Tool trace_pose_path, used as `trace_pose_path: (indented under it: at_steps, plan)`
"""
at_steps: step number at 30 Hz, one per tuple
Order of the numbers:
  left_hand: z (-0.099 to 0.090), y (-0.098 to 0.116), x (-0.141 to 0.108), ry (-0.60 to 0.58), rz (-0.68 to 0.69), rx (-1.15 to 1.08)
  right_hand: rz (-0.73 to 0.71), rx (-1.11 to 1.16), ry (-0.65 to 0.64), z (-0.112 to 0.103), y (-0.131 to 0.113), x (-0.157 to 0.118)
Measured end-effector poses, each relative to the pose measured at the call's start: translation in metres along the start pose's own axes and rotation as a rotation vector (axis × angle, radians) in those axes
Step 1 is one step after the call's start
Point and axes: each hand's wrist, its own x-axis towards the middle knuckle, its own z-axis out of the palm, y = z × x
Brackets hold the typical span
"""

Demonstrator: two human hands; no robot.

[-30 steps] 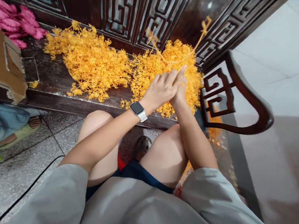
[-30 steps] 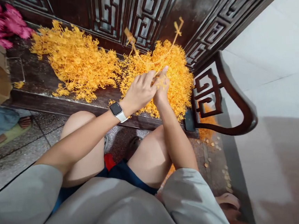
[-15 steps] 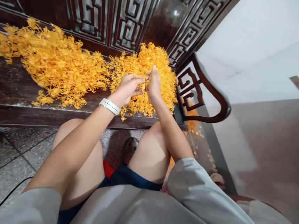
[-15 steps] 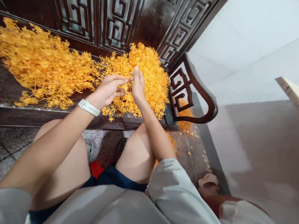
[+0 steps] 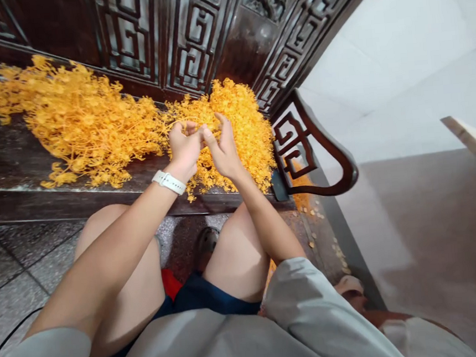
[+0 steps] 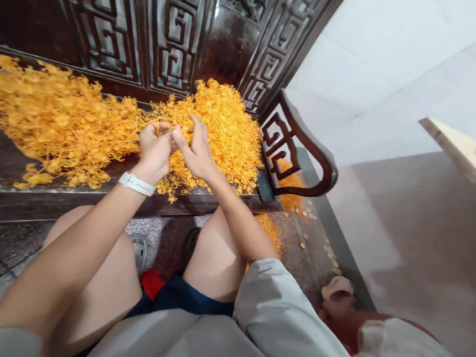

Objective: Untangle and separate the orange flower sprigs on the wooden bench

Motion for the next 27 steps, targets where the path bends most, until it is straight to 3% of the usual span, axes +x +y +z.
trace_pose_path:
  at_steps: [6,11,18,22,27]
  plan:
    - [-0.005,0.01,0.003,-0.197,-0.204,-0.017,0.066,0.041,0.076,-0.004,0.004,0.001]
    - [-0.008,0.026,0.003,-0.3,-0.204,0.098,0.086,0.111,0.08,-0.015,-0.006,-0.002]
    - [-0.006,0.026,0.001,-0.311,-0.174,0.051,0.131,0.166,0.039,-0.018,-0.017,-0.005]
    - [-0.005,0.023,0.002,-0.258,-0.123,0.034,0.138,0.251,0.078,-0.012,-0.013,-0.002]
    - [-0.003,0.019,0.001,-0.261,-0.09,0.027,0.255,0.455,0.107,-0.004,-0.003,0.007]
